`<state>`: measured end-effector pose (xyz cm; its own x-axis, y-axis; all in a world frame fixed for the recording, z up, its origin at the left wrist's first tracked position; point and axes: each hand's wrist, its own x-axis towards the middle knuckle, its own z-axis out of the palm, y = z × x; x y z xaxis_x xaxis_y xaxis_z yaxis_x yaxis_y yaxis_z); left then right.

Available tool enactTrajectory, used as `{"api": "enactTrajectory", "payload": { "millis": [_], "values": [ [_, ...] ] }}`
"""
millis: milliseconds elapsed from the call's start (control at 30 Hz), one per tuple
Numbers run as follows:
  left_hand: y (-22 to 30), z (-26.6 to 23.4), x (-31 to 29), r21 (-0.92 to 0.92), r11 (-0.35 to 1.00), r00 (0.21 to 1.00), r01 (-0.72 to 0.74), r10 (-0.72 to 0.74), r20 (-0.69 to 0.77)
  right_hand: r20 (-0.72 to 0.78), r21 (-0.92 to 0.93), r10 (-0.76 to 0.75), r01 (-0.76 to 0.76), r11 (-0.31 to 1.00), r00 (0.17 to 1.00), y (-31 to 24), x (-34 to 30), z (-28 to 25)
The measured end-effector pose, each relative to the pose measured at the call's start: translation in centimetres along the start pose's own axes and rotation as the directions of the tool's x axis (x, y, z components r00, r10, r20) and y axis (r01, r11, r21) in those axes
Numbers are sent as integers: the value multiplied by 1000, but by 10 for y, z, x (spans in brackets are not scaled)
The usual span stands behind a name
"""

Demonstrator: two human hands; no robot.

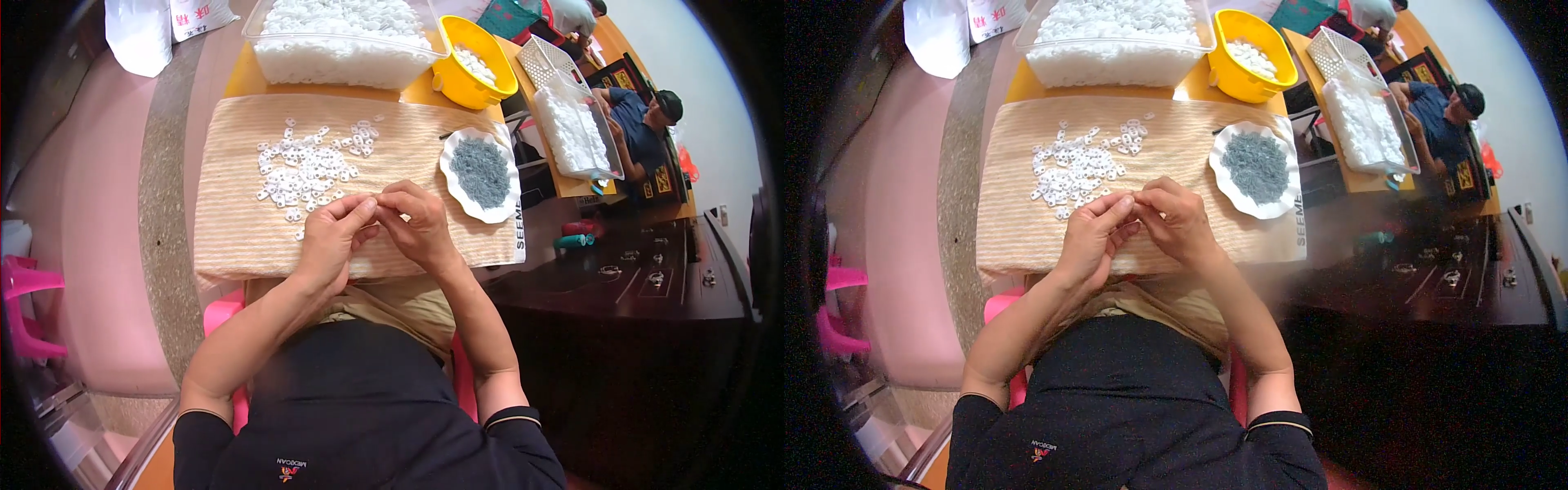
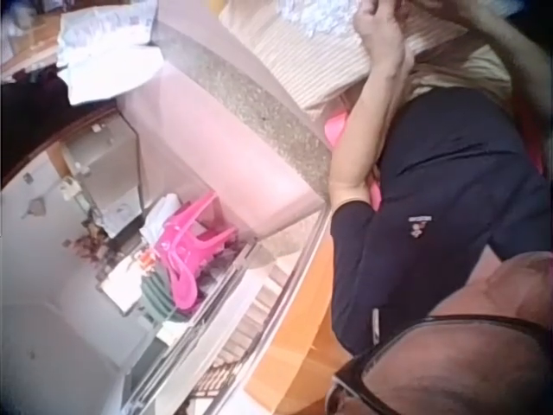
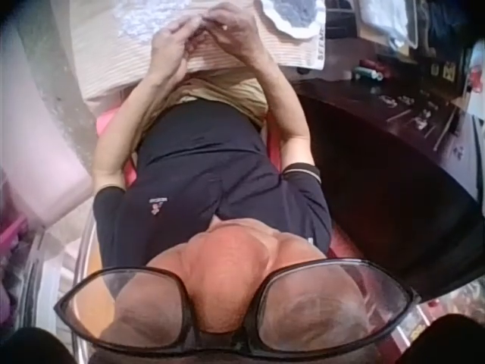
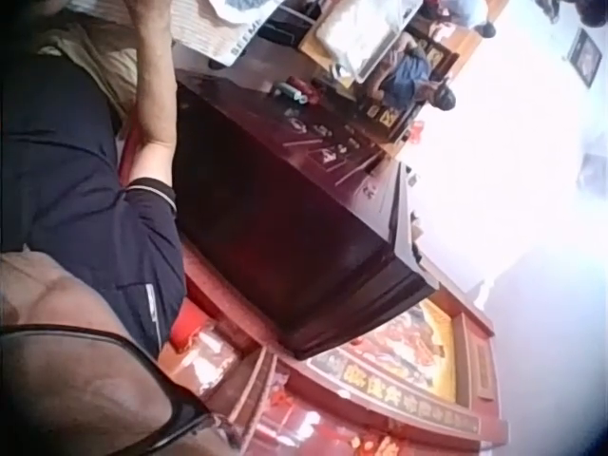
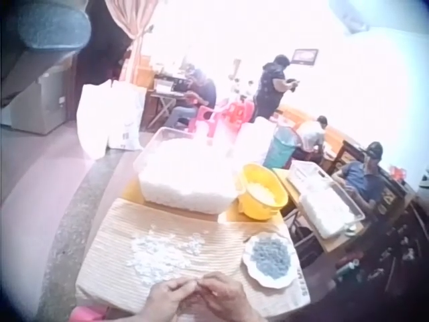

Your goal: Assembling small plastic parts by manually inserting small grey pins into white plastic housings on a workbench.

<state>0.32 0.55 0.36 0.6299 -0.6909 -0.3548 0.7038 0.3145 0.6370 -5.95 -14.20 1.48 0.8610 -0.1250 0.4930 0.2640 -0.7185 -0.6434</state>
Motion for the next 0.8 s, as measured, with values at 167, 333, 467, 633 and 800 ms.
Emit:
{"api": "enactTrajectory", "payload": {
  "millis": [167, 333, 467, 633, 800],
  "values": [
    [1, 1, -1, -2, 1000, 1000, -13, 13, -7, 35, -5, 8, -8, 1000, 999, -7, -5, -6],
    [3, 4, -5, 5, 999, 996, 41, -41, 76, 169, 400, 341, -380, 834, 925, -10, -10, -17],
    [9, 8, -7, 42, 996, 985, 80, -86, 151, 282, 507, 405, -493, 707, 870, -2, -14, -26],
    [7, 7, -5, 197, 980, 968, -9, -40, 246, 338, 612, 427, -541, 578, 839, -3, -15, -28],
    [4, 10, -10, 202, 978, 974, -54, 7, 227, 378, 620, 431, -570, 540, 819, -7, -15, -29]
  ]
}}
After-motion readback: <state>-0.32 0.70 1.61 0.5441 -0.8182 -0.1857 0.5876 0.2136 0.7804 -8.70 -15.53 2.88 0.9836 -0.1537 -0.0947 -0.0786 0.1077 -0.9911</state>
